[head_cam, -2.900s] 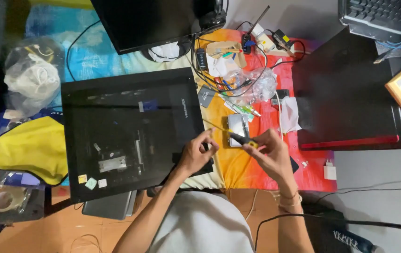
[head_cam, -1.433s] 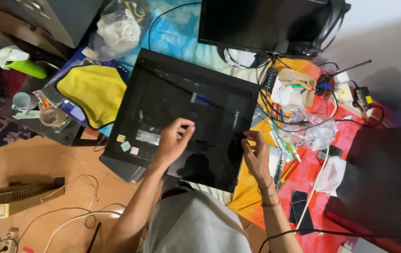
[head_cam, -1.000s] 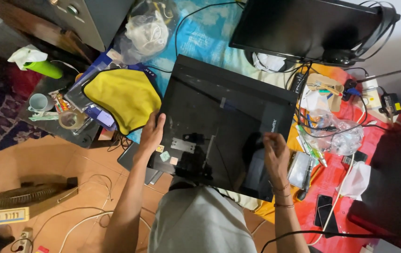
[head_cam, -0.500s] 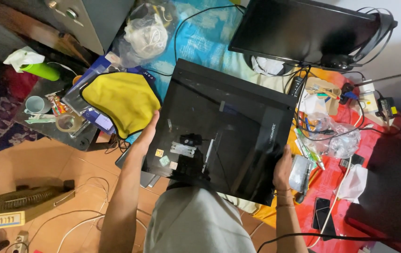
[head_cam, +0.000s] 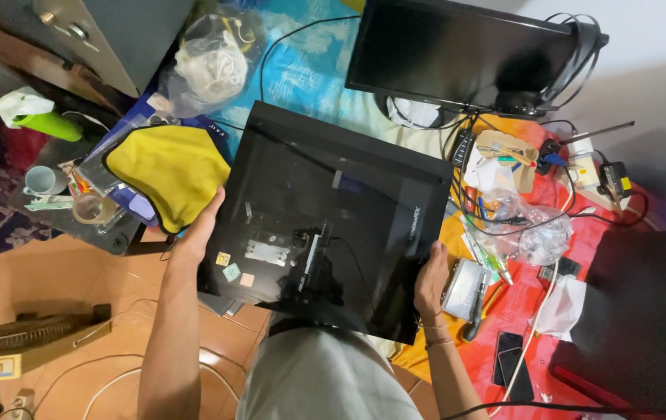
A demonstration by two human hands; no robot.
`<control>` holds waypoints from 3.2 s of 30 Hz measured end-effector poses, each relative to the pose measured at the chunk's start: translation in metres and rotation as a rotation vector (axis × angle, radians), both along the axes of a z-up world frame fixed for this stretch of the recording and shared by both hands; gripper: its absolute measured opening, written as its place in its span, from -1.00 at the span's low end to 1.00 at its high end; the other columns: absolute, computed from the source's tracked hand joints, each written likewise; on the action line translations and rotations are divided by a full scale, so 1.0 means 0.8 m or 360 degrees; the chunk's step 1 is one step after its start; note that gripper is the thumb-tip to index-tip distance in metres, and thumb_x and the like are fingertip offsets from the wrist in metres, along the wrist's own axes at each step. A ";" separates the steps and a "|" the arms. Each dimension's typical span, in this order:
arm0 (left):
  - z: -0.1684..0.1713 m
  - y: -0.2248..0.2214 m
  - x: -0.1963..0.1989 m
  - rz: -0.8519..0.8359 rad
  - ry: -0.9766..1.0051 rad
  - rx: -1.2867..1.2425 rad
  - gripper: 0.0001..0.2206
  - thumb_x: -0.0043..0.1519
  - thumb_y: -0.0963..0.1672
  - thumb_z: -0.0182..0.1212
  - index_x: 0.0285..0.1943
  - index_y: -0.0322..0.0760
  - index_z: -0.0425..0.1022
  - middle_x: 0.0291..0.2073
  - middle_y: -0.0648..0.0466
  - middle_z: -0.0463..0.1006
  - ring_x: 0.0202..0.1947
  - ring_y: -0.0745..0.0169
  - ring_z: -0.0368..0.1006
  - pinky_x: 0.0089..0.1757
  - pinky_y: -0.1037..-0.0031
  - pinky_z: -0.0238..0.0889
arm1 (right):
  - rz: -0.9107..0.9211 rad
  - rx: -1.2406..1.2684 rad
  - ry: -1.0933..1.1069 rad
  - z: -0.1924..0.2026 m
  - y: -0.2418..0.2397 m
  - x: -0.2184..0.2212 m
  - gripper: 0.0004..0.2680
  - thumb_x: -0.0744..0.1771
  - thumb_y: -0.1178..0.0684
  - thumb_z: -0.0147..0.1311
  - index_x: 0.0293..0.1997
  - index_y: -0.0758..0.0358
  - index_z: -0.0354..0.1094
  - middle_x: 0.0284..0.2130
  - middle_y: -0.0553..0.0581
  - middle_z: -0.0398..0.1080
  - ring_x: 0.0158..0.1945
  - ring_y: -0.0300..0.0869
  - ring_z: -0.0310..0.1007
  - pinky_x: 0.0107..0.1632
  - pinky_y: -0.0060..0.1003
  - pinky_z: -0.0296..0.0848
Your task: The person handles a computer case, removes the side panel, and uses a screwdriver on the back of the chassis.
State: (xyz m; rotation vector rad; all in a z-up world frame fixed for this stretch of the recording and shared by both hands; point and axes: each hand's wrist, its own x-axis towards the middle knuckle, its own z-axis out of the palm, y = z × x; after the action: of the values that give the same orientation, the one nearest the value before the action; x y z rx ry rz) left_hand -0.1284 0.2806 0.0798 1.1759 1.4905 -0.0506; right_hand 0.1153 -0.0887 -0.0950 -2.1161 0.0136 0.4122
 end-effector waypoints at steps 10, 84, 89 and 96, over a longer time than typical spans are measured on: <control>0.056 -0.077 0.022 -0.0319 0.0037 0.0168 -0.21 0.27 0.34 -0.38 0.66 0.17 -0.18 0.61 0.07 -0.19 0.57 -0.11 -0.28 0.43 0.06 -0.54 | 0.0053 0.0175 0.0115 -0.001 -0.024 0.035 -0.52 0.48 -0.33 -0.37 0.23 0.34 0.27 0.28 0.50 0.22 0.40 0.29 0.12 0.41 0.09 0.04; 0.196 -0.086 -0.031 0.0000 0.0235 0.0378 -0.14 0.19 0.33 -0.10 0.56 -0.14 0.16 0.45 -0.19 0.21 0.46 -0.23 0.08 0.35 0.00 -0.09 | 0.0133 0.0783 0.1148 0.131 0.106 -0.014 -0.22 0.27 -0.57 -0.11 0.53 0.25 -0.05 0.51 0.32 -0.12 0.56 0.18 -0.23 0.54 0.06 -0.20; 0.176 -0.084 -0.078 0.0058 0.0372 0.0522 -0.23 0.23 0.33 -0.05 0.50 -0.02 0.29 0.36 -0.17 0.34 0.39 -0.25 0.18 0.31 -0.06 -0.06 | 0.0283 0.0773 0.1234 0.118 0.156 -0.029 -0.19 0.26 -0.58 -0.10 0.51 0.35 -0.05 0.49 0.39 -0.12 0.56 0.19 -0.25 0.55 0.06 -0.25; 0.174 -0.116 -0.075 0.0199 0.0049 0.0901 -0.45 0.33 0.09 0.17 0.16 -0.55 0.52 -0.04 -0.48 0.56 0.12 -0.48 0.43 0.04 -0.13 0.26 | 0.0310 0.0654 0.1434 -0.037 0.161 0.001 -0.13 0.24 -0.64 -0.06 0.54 0.32 -0.12 0.52 0.32 -0.20 0.58 0.16 -0.33 0.58 0.02 -0.32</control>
State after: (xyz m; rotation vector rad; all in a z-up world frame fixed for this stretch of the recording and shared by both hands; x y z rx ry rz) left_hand -0.1884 0.1874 0.2193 1.5249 1.6559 0.4676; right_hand 0.1163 0.0400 -0.1247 -1.3906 0.2235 1.3305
